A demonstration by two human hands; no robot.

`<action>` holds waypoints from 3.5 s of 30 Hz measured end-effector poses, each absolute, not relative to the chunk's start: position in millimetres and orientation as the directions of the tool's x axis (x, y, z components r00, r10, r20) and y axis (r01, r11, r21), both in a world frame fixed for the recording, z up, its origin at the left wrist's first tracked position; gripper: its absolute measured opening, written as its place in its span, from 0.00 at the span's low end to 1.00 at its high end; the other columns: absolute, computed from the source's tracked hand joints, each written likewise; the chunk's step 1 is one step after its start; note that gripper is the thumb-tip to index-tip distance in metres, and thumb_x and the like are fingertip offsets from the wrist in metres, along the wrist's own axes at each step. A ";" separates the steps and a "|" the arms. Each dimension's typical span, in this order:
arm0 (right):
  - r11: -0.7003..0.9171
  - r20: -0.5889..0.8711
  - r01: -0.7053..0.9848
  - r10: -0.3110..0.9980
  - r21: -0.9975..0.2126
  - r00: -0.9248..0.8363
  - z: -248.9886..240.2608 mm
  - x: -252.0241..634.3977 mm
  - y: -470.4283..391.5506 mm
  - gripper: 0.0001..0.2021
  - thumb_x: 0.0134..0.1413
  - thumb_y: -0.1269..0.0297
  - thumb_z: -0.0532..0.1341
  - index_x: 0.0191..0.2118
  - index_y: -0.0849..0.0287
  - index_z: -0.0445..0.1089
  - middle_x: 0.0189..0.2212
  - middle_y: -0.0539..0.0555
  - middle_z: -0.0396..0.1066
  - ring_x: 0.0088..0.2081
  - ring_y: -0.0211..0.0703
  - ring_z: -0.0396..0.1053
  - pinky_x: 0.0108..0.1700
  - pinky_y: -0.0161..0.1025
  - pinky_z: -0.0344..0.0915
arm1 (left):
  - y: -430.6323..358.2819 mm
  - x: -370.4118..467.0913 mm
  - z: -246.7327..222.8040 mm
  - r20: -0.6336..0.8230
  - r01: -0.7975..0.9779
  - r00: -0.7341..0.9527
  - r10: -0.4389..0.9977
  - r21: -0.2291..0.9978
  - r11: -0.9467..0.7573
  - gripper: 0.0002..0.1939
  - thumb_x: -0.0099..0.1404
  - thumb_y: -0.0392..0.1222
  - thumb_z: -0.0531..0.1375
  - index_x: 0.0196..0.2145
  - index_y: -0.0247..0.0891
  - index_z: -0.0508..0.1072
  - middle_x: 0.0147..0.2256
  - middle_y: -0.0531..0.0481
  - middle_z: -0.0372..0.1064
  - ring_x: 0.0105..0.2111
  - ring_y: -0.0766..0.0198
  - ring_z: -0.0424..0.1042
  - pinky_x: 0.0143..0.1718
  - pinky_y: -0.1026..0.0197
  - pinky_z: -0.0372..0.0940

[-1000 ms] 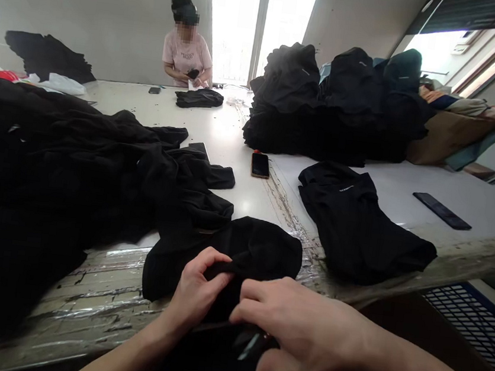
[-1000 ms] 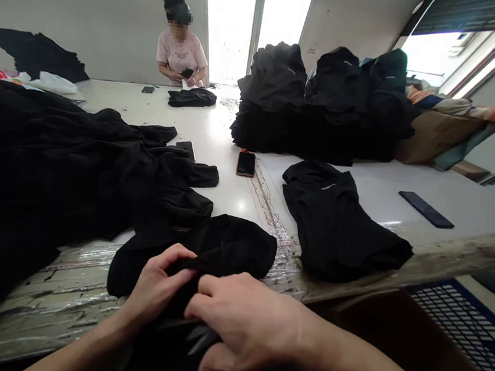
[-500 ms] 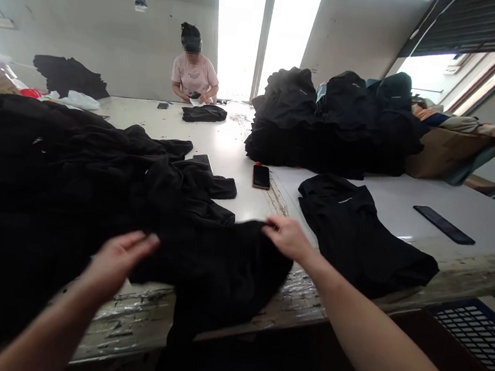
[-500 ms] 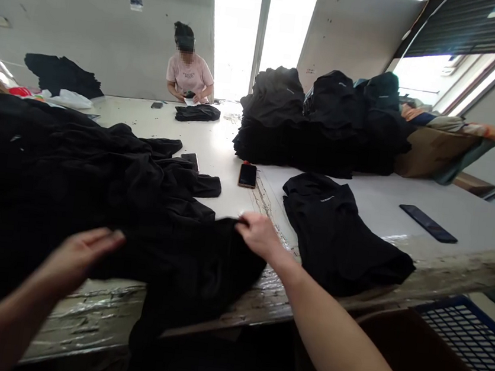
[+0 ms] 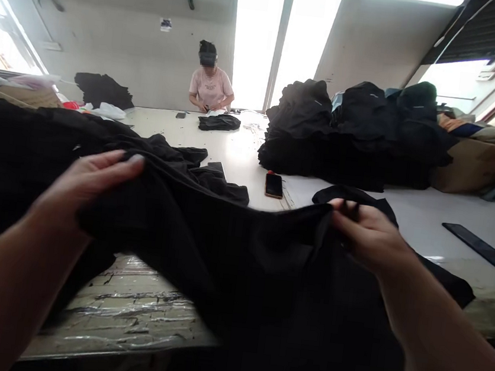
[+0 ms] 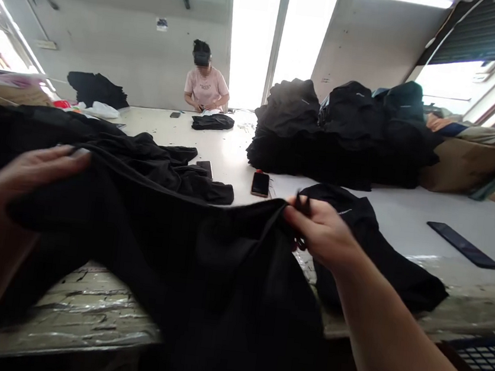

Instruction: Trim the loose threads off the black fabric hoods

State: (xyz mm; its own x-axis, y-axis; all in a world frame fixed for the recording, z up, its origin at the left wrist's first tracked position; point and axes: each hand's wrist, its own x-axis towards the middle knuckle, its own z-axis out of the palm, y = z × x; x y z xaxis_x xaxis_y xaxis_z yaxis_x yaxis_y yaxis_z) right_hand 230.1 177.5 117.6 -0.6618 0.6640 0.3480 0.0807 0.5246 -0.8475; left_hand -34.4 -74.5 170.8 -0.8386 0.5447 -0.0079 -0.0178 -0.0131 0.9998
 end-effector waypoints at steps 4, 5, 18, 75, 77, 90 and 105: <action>0.567 0.399 0.152 0.722 -0.810 -0.565 104.7 211.1 197.0 0.12 0.54 0.54 0.59 0.30 0.57 0.67 0.21 0.49 0.68 0.19 0.40 0.68 0.22 0.36 0.68 | -66.6 -35.8 159.1 -0.006 -0.044 -0.859 0.512 0.997 -0.062 0.11 0.49 0.39 0.69 0.32 0.36 0.74 0.22 0.53 0.72 0.18 0.68 0.69 0.18 0.68 0.65; 0.570 0.439 0.147 0.749 -0.808 -0.496 102.6 209.2 202.7 0.11 0.54 0.54 0.59 0.31 0.57 0.67 0.23 0.50 0.69 0.20 0.41 0.69 0.22 0.37 0.69 | -67.8 -31.5 155.1 0.050 -0.008 -0.870 0.490 0.993 -0.116 0.12 0.49 0.41 0.69 0.31 0.37 0.74 0.21 0.54 0.72 0.18 0.68 0.69 0.17 0.68 0.65; 0.752 0.347 0.171 0.477 -0.637 -0.807 14.5 206.8 124.6 0.07 0.58 0.67 0.56 0.38 0.57 0.71 0.34 0.54 0.73 0.36 0.44 0.71 0.40 0.41 0.68 | -53.3 91.5 -15.2 -0.446 -0.684 -0.432 0.784 0.728 0.037 0.13 0.53 0.46 0.68 0.29 0.33 0.74 0.28 0.48 0.72 0.27 0.66 0.71 0.28 0.65 0.67; 0.635 0.142 0.178 0.419 -0.752 -0.897 18.7 216.6 72.9 0.09 0.54 0.72 0.57 0.41 0.57 0.67 0.38 0.54 0.65 0.34 0.41 0.66 0.33 0.37 0.66 | -45.1 63.9 0.2 -0.419 -0.656 -0.575 0.703 0.749 -0.091 0.12 0.54 0.44 0.68 0.31 0.32 0.74 0.30 0.47 0.73 0.28 0.65 0.72 0.28 0.65 0.68; 0.652 0.224 0.132 0.433 -0.746 -0.873 20.7 204.8 75.1 0.08 0.53 0.72 0.58 0.40 0.58 0.68 0.36 0.54 0.65 0.33 0.41 0.66 0.32 0.37 0.66 | -46.1 70.5 3.7 -0.425 -0.688 -0.537 0.729 0.720 -0.088 0.11 0.55 0.43 0.67 0.32 0.32 0.75 0.32 0.46 0.73 0.29 0.65 0.72 0.28 0.65 0.68; 0.764 0.415 0.023 0.375 -0.644 -0.829 10.8 191.5 68.3 0.08 0.55 0.75 0.57 0.39 0.60 0.69 0.35 0.55 0.66 0.34 0.41 0.68 0.35 0.37 0.67 | -48.0 81.8 7.3 -0.526 -0.848 -0.403 0.749 0.523 -0.089 0.07 0.64 0.37 0.59 0.35 0.30 0.76 0.36 0.42 0.73 0.36 0.62 0.71 0.35 0.60 0.69; 0.497 0.223 0.051 0.475 -0.867 -0.851 17.4 185.2 68.1 0.04 0.48 0.72 0.60 0.32 0.60 0.69 0.30 0.53 0.68 0.31 0.40 0.66 0.34 0.37 0.64 | -44.8 80.1 4.7 -0.279 -0.415 -0.587 0.760 0.910 0.014 0.15 0.58 0.49 0.64 0.28 0.32 0.74 0.27 0.49 0.70 0.27 0.67 0.68 0.30 0.66 0.64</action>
